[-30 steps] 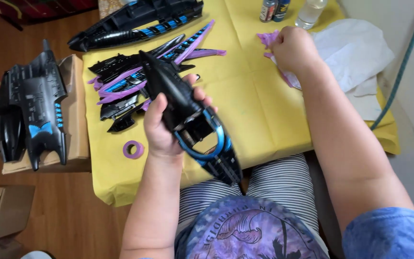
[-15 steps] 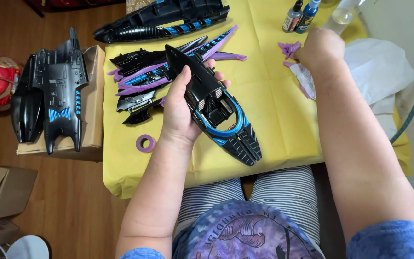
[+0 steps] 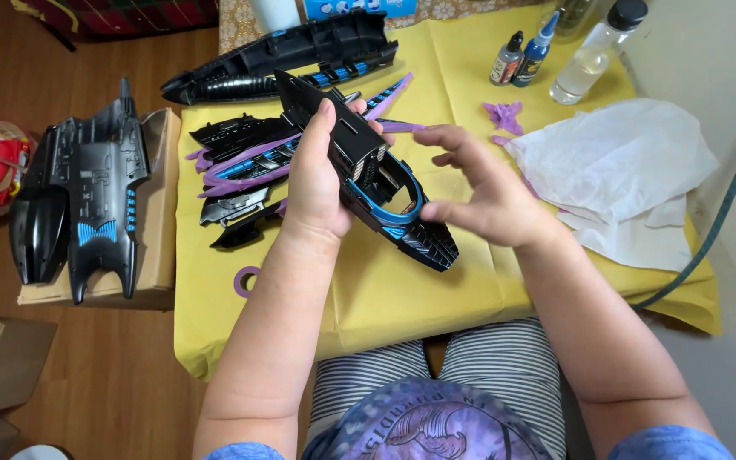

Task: The person uses an airbrush to apply blue paint to a purple and black plastic component, carefully wiping away excess paint with a paper towel to achieve a specific finish.

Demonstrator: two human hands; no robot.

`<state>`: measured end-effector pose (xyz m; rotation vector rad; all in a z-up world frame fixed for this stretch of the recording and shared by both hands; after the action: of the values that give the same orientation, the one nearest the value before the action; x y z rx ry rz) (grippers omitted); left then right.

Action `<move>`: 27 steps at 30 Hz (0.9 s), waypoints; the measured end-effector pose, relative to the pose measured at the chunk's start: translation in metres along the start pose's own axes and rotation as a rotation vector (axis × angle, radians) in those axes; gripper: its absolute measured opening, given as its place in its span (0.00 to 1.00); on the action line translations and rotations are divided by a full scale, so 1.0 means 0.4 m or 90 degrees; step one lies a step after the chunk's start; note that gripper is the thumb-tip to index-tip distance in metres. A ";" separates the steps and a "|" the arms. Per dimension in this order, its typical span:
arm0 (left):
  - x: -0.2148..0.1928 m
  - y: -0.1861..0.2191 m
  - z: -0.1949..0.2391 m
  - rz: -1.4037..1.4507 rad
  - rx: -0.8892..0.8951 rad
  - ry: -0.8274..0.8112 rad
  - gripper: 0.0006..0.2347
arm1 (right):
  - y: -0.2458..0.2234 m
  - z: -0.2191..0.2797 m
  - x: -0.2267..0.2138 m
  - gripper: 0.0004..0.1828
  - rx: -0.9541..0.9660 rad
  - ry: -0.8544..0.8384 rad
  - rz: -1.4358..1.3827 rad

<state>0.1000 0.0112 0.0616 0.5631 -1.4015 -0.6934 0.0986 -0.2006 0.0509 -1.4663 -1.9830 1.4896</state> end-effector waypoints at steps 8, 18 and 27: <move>0.016 -0.040 -0.051 0.016 0.011 -0.106 0.24 | 0.031 -0.019 0.022 0.35 -0.042 0.085 0.002; 0.055 0.110 -0.164 0.117 0.014 -0.365 0.28 | 0.095 0.006 0.053 0.43 0.155 -0.101 -0.459; 0.039 0.027 -0.286 0.162 -0.079 -0.329 0.34 | 0.115 0.021 0.097 0.23 0.135 -0.092 -0.634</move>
<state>0.2155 0.0019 0.0689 0.0998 -1.8537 -0.7422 0.1007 -0.1749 -0.0041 -0.1702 -2.0395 1.2583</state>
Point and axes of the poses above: each hand's wrist, its own z-axis away from the middle knuckle, its own x-axis out of the palm, y = z × x, the point moved 2 cm from there along -z, towards the middle knuckle, and after that the axes turned 4 degrees about -y, right-handed, at the moved point
